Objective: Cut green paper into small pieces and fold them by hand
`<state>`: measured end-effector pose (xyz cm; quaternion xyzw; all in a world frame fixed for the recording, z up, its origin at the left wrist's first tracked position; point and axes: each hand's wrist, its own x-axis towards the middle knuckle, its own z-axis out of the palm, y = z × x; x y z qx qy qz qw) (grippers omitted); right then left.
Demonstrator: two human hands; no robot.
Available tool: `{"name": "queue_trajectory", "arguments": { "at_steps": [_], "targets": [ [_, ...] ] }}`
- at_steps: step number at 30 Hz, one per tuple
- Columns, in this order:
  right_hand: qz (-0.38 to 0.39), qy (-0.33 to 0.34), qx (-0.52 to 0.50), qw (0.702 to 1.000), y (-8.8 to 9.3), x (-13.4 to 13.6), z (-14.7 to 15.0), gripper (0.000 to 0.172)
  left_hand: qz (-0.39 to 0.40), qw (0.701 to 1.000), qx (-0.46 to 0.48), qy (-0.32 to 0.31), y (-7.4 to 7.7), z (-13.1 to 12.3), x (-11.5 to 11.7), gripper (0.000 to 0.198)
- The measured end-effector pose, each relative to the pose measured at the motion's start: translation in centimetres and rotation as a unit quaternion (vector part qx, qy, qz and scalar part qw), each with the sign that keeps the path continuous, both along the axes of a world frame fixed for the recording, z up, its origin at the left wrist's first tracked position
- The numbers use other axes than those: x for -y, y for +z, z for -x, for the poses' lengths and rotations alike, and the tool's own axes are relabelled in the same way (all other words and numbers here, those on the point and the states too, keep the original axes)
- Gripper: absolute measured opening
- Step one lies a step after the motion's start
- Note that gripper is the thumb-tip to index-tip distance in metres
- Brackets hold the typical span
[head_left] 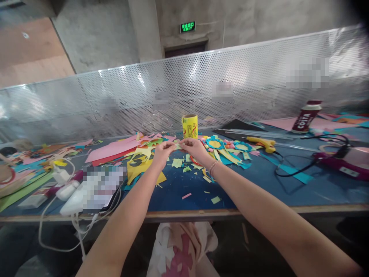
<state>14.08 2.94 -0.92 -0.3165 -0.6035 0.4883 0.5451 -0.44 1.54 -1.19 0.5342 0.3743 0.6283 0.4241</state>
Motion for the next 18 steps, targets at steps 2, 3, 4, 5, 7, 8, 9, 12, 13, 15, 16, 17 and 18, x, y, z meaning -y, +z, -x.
{"name": "queue_trajectory", "arguments": {
  "at_steps": [2,3,4,5,7,8,9,12,13,15,16,17,18],
  "targets": [
    [-0.012,-0.006,0.004,1.0,-0.05,-0.01,0.04,0.02,-0.009,1.0,-0.006,0.006,-0.04,0.0,0.01,0.024],
    [-0.016,-0.008,0.004,1.0,-0.03,0.02,0.04,0.021,-0.013,1.0,-0.002,0.008,-0.04,-0.01,0.02,0.026],
    [-0.02,-0.011,0.006,1.0,0.01,0.07,0.05,0.022,-0.015,1.0,0.004,0.011,-0.03,-0.02,0.05,0.027],
    [-0.024,-0.014,0.009,1.0,0.07,0.12,0.05,0.022,-0.016,1.0,0.007,0.015,0.0,-0.04,0.08,0.027],
    [-0.031,-0.022,0.017,0.999,0.16,0.24,0.05,0.022,-0.011,1.0,0.008,0.022,0.08,-0.07,0.14,0.027],
    [-0.034,-0.024,0.021,0.999,0.19,0.27,0.05,0.022,-0.006,1.0,0.009,0.024,0.12,-0.08,0.17,0.027],
    [-0.036,-0.025,0.024,0.999,0.21,0.3,0.04,0.022,-0.002,1.0,0.01,0.026,0.16,-0.08,0.2,0.027],
    [-0.039,-0.028,0.032,0.998,0.23,0.29,0.04,0.022,0.006,1.0,0.013,0.025,0.24,-0.08,0.25,0.028],
    [-0.039,-0.029,0.034,0.998,0.24,0.28,0.04,0.022,0.004,1.0,0.014,0.024,0.25,-0.08,0.27,0.029],
    [-0.039,-0.029,0.034,0.998,0.26,0.25,0.04,0.023,0.0,1.0,0.016,0.022,0.29,-0.06,0.3,0.029],
    [-0.04,-0.029,0.034,0.998,0.27,0.25,0.04,0.024,-0.002,1.0,0.016,0.021,0.3,-0.05,0.31,0.029],
    [-0.041,-0.028,0.034,0.998,0.29,0.25,0.03,0.024,-0.005,1.0,0.014,0.019,0.3,-0.03,0.31,0.029],
    [-0.042,-0.028,0.034,0.998,0.3,0.25,0.02,0.024,-0.006,1.0,0.012,0.019,0.3,0.0,0.31,0.029]
  ]
}}
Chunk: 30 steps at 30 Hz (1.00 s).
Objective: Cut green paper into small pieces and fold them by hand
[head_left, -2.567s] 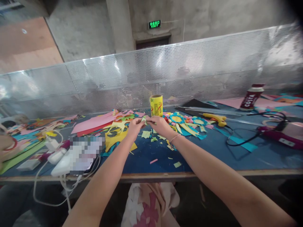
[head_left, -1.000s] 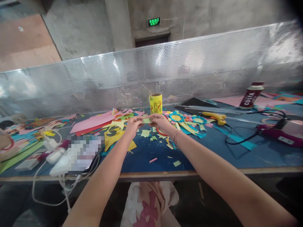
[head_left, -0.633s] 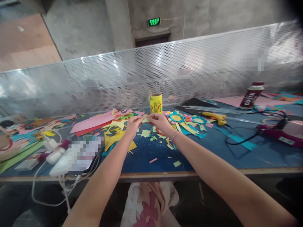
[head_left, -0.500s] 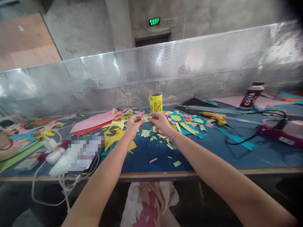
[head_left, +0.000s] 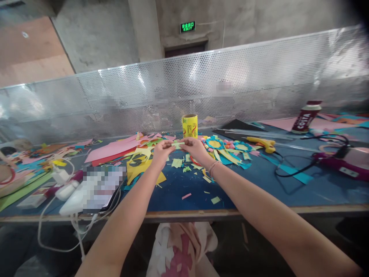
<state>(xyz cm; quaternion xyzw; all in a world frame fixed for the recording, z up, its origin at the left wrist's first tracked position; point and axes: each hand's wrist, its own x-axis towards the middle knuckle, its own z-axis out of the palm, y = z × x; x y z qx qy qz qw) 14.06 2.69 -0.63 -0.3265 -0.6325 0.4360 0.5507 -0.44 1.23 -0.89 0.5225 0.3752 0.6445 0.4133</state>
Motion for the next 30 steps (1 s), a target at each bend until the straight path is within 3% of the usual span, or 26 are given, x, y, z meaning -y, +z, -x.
{"name": "queue_trajectory", "arguments": {
  "at_steps": [6,14,30],
  "targets": [
    [-0.02,0.001,0.016,1.0,-0.12,-0.11,-0.11,0.021,0.0,1.0,-0.016,0.0,-0.14,0.14,-0.14,0.027],
    [-0.1,-0.05,0.094,0.989,-0.31,-0.19,-0.14,0.016,0.002,0.999,-0.036,-0.027,-0.45,0.09,-0.26,0.023],
    [-0.153,-0.078,0.176,0.969,-0.12,0.48,-0.26,0.018,-0.002,0.995,-0.096,-0.022,-0.33,0.17,-0.05,0.021]
  ]
}}
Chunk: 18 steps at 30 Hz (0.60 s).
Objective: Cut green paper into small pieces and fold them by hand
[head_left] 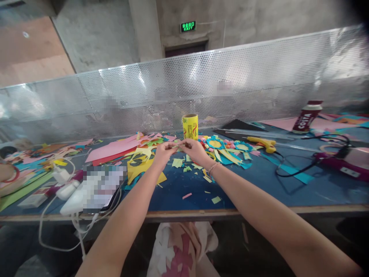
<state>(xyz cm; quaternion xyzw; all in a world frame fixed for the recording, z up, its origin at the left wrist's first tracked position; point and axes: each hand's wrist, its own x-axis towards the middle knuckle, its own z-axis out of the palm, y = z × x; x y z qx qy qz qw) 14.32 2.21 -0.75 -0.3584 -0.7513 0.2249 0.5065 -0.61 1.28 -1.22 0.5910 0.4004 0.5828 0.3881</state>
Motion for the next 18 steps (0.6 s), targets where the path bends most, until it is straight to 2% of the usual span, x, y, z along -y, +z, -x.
{"name": "queue_trajectory", "arguments": {
  "at_steps": [6,14,18],
  "targets": [
    [-0.034,-0.007,0.017,0.999,0.2,0.3,-0.1,0.014,0.011,1.0,-0.003,0.004,0.1,0.0,0.0,0.021],
    [-0.028,-0.005,0.023,0.999,0.3,0.2,-0.1,0.016,0.006,1.0,0.014,0.018,-0.2,0.0,-0.3,0.018],
    [-0.033,-0.041,0.044,0.998,0.1,-1.0,-0.9,0.017,0.013,0.999,0.032,0.036,-0.3,0.3,-0.5,0.017]
  ]
}}
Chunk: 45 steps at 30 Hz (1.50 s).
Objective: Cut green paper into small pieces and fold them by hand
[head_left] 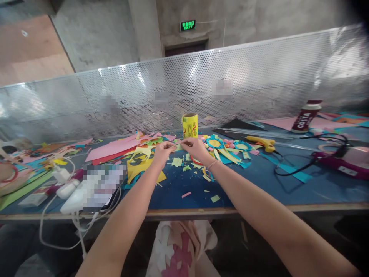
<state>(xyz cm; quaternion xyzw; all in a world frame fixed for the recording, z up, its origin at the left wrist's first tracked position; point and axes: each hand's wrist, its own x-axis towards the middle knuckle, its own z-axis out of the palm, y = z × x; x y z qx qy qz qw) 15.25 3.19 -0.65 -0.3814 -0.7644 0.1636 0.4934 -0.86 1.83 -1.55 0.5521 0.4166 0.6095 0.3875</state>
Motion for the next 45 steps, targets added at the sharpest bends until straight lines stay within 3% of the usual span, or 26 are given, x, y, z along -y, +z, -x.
{"name": "queue_trajectory", "arguments": {
  "at_steps": [5,10,17,34,45],
  "targets": [
    [0.006,-0.084,0.008,0.996,-0.2,-1.6,-1.7,0.016,0.0,1.0,0.016,-0.005,0.0,0.1,0.1,0.016],
    [0.006,0.059,-0.009,0.998,0.0,-0.2,-0.5,0.02,0.005,1.0,-0.005,-0.03,0.0,-0.2,0.2,0.018],
    [0.008,0.079,0.011,0.997,0.1,0.9,0.6,0.019,-0.026,0.996,-0.081,-0.011,-0.2,0.1,0.0,0.018],
    [0.118,0.112,-0.088,0.983,0.1,0.5,0.6,0.018,0.021,0.999,-0.033,0.01,0.4,-0.1,0.2,0.016],
    [0.152,0.098,-0.117,0.976,0.3,0.8,0.6,0.02,0.031,0.999,-0.02,0.013,-0.4,0.2,-0.8,0.018]
  ]
}}
